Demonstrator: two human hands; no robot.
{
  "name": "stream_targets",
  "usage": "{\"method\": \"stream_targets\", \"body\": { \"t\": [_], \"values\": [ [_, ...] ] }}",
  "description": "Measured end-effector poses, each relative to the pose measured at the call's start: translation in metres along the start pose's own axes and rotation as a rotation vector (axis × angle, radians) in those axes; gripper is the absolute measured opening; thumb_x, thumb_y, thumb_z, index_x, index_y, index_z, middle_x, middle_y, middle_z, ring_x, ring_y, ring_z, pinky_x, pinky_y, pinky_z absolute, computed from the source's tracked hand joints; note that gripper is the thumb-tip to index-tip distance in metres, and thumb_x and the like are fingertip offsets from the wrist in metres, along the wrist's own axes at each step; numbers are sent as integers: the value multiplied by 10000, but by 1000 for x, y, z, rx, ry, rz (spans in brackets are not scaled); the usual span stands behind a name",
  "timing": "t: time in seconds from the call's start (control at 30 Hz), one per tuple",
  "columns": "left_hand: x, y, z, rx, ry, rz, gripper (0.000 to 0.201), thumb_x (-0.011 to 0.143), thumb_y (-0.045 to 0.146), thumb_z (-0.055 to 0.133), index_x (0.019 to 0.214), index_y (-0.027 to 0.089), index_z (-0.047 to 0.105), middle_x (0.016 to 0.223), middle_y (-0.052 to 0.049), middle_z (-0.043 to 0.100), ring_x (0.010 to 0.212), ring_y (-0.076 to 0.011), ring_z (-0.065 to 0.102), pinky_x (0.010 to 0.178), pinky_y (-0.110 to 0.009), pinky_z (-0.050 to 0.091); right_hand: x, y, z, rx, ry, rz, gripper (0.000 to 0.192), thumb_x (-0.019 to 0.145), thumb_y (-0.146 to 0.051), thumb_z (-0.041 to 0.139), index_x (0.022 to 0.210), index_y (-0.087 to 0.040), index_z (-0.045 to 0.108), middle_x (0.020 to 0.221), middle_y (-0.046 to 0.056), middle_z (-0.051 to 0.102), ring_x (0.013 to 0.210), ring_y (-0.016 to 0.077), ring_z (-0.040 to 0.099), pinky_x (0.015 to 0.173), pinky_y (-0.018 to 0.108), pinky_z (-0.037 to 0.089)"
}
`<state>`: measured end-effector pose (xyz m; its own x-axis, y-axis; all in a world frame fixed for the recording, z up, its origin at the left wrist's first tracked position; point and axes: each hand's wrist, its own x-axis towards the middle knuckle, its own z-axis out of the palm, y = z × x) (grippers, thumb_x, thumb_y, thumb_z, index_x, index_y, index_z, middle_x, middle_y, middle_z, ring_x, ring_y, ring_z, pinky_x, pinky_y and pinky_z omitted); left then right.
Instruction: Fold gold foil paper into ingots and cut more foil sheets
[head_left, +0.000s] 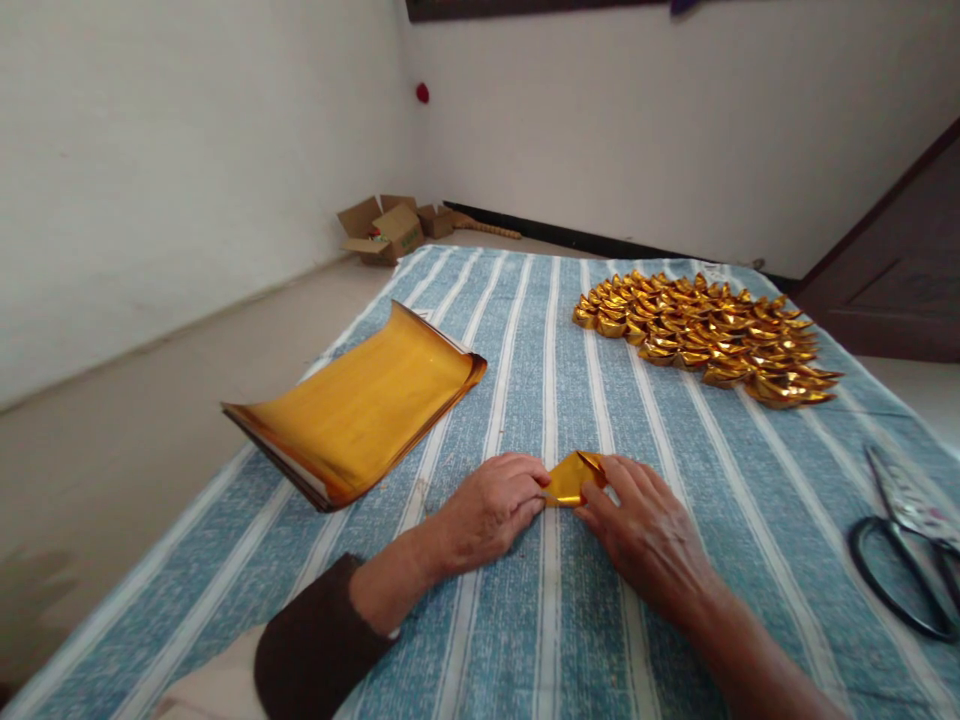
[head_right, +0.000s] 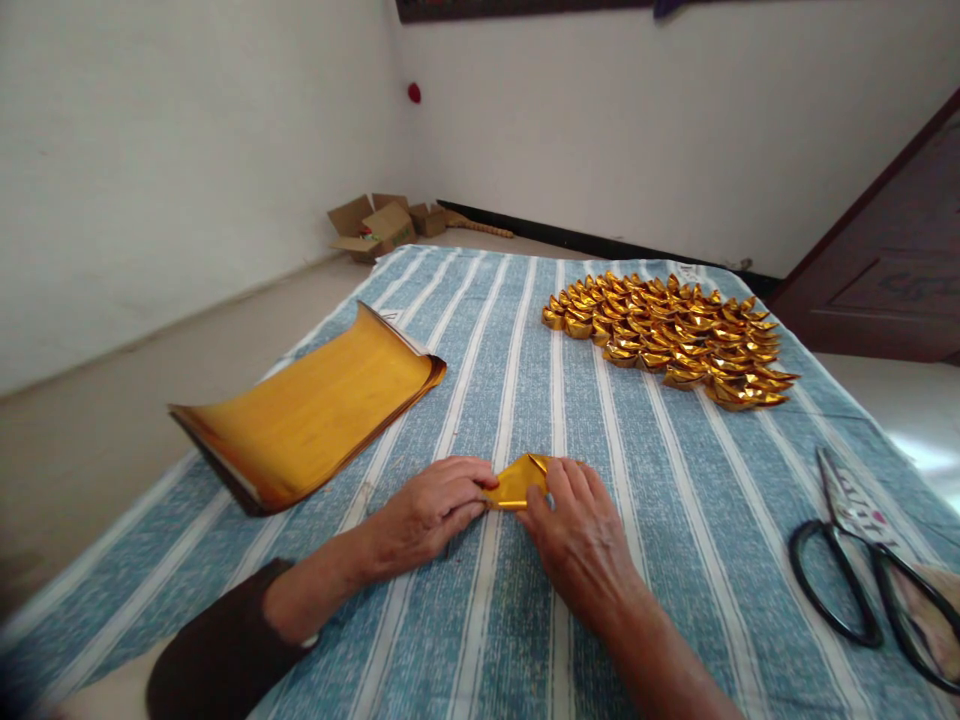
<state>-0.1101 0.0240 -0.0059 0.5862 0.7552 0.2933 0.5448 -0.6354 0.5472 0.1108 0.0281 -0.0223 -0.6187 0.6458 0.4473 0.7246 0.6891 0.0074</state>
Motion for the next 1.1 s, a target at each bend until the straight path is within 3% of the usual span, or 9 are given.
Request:
{"method": "stream_targets", "body": {
  "t": [0.17,0.33,0.7,0.9,1.1],
  "values": [
    [3,2,-1,-36,6,-22,173,928,158,459,903,156,629,1005,-77,662,1003,-208,591,916,-391,473,0,-1,2,53,13,-28,190,929,-240,518,882,-122,660,864,123,620,922,267,588,836,463,513],
    [4,1,5,-59,84,-27,180,945,179,454,925,144,630,933,-74,678,970,-197,608,904,-372,480,0,0,4,96,79,-63,170,932,-182,501,922,-115,656,810,99,614,891,248,584,826,446,511],
    [4,4,9,-84,149,-263,178,881,160,549,1036,176,635,904,-40,695,873,-185,625,817,-343,500,1,-3,9,93,128,-54,196,942,-194,494,1019,-113,655,801,95,621,845,232,587,779,408,515],
    [8,5,10,-85,128,-371,199,837,133,603,1026,194,619,790,-3,677,812,-177,614,790,-335,494,-3,-6,7,45,94,-66,332,960,-163,388,1227,-159,586,904,127,626,932,270,595,754,410,529],
    [11,6,11,-42,135,-370,167,844,150,602,1005,190,616,783,-5,667,797,-175,608,779,-336,489,-5,-10,5,17,25,-58,400,939,-122,371,1291,-193,546,949,127,613,965,279,587,763,418,537]
  ]
}}
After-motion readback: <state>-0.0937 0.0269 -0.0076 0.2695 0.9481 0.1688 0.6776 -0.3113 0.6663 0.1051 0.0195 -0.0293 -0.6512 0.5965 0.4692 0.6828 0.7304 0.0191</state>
